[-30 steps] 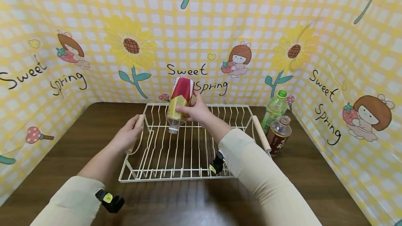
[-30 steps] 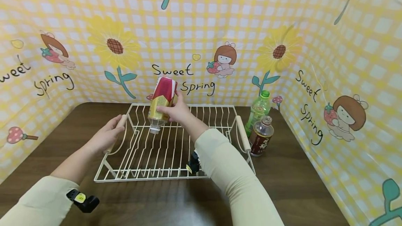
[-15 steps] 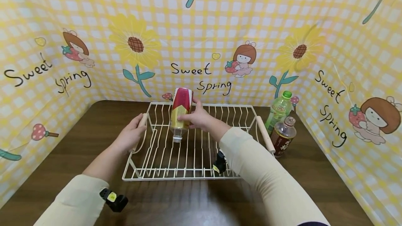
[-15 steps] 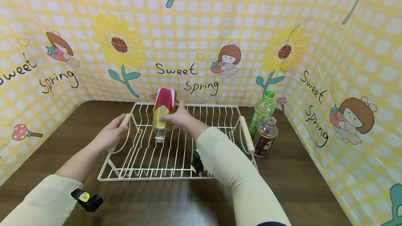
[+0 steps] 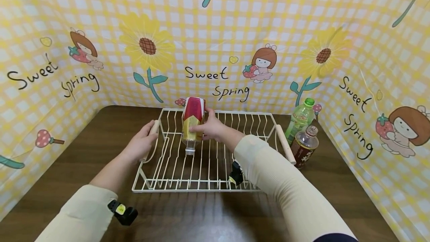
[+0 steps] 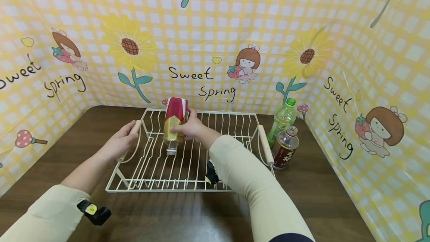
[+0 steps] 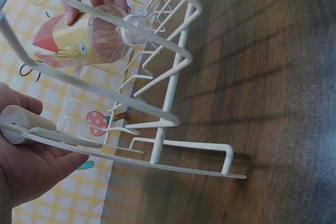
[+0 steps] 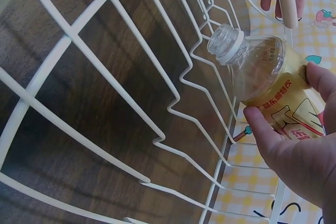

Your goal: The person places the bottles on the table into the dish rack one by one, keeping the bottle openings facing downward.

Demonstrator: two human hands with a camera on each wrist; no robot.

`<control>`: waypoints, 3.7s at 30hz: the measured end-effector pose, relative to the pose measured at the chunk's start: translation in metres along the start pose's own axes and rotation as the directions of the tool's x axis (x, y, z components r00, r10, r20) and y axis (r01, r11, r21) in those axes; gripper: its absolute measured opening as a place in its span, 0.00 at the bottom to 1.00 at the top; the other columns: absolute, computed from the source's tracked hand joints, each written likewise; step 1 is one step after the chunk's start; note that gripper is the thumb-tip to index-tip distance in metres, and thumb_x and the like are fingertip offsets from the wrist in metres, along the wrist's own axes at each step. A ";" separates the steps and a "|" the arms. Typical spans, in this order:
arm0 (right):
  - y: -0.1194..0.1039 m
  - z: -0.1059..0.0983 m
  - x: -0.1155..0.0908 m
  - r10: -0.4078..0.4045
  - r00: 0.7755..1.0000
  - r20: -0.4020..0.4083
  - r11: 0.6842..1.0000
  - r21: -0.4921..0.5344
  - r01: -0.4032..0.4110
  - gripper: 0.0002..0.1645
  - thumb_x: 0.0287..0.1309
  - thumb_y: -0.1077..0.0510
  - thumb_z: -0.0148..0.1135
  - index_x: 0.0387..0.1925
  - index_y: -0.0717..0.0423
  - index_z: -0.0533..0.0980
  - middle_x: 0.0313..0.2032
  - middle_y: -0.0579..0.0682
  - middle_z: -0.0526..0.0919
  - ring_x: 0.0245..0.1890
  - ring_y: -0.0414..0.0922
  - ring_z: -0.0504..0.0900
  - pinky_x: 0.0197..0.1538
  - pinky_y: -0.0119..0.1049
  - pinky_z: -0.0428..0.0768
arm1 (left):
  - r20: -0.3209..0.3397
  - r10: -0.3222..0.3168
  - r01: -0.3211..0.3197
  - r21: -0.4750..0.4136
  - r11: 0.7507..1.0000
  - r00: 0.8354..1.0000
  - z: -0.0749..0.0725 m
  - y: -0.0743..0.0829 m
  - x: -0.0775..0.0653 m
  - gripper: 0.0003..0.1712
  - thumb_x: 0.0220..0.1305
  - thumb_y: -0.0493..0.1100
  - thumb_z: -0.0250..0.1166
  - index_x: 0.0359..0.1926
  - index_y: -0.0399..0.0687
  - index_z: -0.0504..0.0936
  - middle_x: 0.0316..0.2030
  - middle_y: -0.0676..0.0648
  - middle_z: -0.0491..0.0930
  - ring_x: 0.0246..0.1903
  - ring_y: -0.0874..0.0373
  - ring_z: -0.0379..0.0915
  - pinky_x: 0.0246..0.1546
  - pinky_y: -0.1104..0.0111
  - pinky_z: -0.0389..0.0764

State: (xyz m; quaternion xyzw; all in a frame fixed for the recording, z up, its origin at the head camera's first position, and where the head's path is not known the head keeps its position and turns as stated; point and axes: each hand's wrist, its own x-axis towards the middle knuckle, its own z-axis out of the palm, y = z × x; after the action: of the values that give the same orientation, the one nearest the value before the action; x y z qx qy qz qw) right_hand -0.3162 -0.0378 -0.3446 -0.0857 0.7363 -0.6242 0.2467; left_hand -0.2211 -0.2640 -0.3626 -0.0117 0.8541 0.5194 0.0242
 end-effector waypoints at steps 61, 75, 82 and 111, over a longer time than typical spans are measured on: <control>-0.030 -0.130 -0.093 -0.320 0.936 -0.145 0.889 -0.387 0.245 0.56 0.62 0.50 0.65 0.78 0.45 0.39 0.73 0.62 0.56 0.73 0.59 0.57 0.72 0.54 0.61 | 0.023 -0.004 0.003 0.029 1.000 1.000 -0.001 -0.005 0.005 0.39 0.77 0.42 0.41 0.76 0.37 0.31 0.75 0.27 0.34 0.73 0.32 0.37 0.70 0.42 0.49; -0.003 -0.194 -0.153 -0.386 0.876 -0.289 0.840 -0.503 0.204 0.55 0.63 0.51 0.64 0.78 0.47 0.39 0.74 0.63 0.54 0.74 0.62 0.54 0.74 0.57 0.55 | 0.033 0.009 -0.010 0.037 0.999 0.999 -0.001 -0.007 0.009 0.39 0.76 0.42 0.41 0.76 0.35 0.31 0.75 0.27 0.34 0.73 0.32 0.38 0.70 0.42 0.48; 0.021 -0.215 -0.176 -0.425 0.828 -0.366 0.836 -0.511 0.203 0.56 0.60 0.55 0.66 0.78 0.51 0.40 0.74 0.67 0.51 0.73 0.68 0.52 0.71 0.62 0.56 | 0.018 0.009 -0.010 0.062 0.998 1.000 -0.001 -0.009 0.011 0.39 0.75 0.40 0.42 0.76 0.35 0.32 0.74 0.26 0.38 0.71 0.32 0.42 0.70 0.44 0.50; 0.132 -0.244 -0.167 -0.311 0.767 -0.560 0.890 -0.454 0.030 0.60 0.55 0.55 0.71 0.76 0.60 0.41 0.71 0.72 0.54 0.71 0.67 0.55 0.71 0.62 0.55 | 0.017 0.002 -0.003 0.051 0.999 1.000 -0.001 -0.007 0.010 0.38 0.76 0.42 0.41 0.76 0.35 0.32 0.75 0.27 0.36 0.72 0.33 0.40 0.70 0.43 0.49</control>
State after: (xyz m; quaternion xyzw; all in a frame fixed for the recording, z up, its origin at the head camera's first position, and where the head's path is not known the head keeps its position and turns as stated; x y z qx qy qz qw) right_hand -0.2626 0.2756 -0.4040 0.0048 0.8809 -0.4642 -0.0923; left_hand -0.2311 -0.2676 -0.3687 -0.0057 0.8668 0.4977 0.0311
